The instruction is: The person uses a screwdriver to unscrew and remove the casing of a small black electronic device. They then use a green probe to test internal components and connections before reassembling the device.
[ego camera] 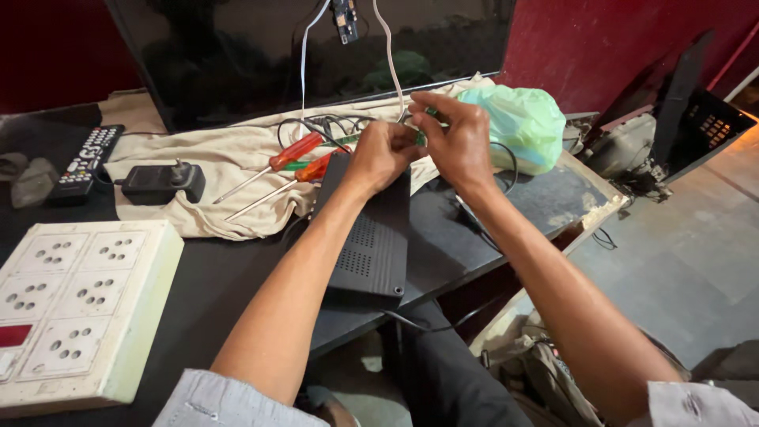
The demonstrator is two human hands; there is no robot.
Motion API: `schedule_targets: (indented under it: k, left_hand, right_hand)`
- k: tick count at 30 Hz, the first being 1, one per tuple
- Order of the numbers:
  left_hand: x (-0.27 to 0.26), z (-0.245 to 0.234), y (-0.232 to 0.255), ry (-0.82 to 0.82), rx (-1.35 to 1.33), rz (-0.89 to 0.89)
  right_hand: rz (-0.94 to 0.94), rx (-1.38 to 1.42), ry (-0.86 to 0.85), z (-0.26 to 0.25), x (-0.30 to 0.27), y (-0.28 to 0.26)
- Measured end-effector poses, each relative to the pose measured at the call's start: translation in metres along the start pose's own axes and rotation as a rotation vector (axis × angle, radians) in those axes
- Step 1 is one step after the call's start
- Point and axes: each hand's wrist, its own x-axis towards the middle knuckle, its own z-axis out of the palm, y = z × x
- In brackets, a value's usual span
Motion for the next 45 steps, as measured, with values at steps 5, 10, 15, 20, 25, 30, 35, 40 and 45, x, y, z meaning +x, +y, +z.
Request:
schedule_targets:
  k: [5, 10, 15, 20, 25, 30, 35, 40, 45]
  left_hand:
    - [0.001, 0.001, -0.007, -0.096, -0.042, 0.003]
    - [0.002, 0.002, -0.01, -0.044, -0.035, 0.003]
    - [0.003, -0.001, -0.009, 0.022, -0.062, -0.032]
    - [0.001, -0.002, -0.002, 0.117, -0.027, -0.069]
    - [0.002, 0.0, 0.002, 0.11, 0.047, -0.105]
    - [0.003, 0.0, -0.011, 0.108, 0.089, -0.069]
    - [0.006, 0.001, -0.021, -0.045, -0.041, 0.007]
    - [0.005, 0.001, -0.023, -0.056, -0.023, -0.006]
    - [0.007, 0.006, -0.021, -0.076, -0.245, -0.064]
  right_hand:
    - [0.005, -0.116, 0.103, -0.003, -0.002, -0.005]
    - [0.012, -0.199, 0.097, -0.003, -0.002, 0.001]
    - [-0.048, -0.058, 0.035, 0.009, 0.005, 0.014]
    - [-0.047, -0.075, 0.051, 0.019, 0.011, 0.007]
    - [0.107, -0.163, 0.099, 0.012, 0.011, -0.005]
    - [0.074, -0.041, 0.077, 0.017, 0.008, 0.0]
    - [-0.004, 0.013, 0.049, 0.025, 0.011, 0.011]
    - [-0.02, -0.034, -0.027, 0.021, 0.015, 0.01]
    - [-0.103, -0.456, -0.511, -0.014, 0.061, -0.007]
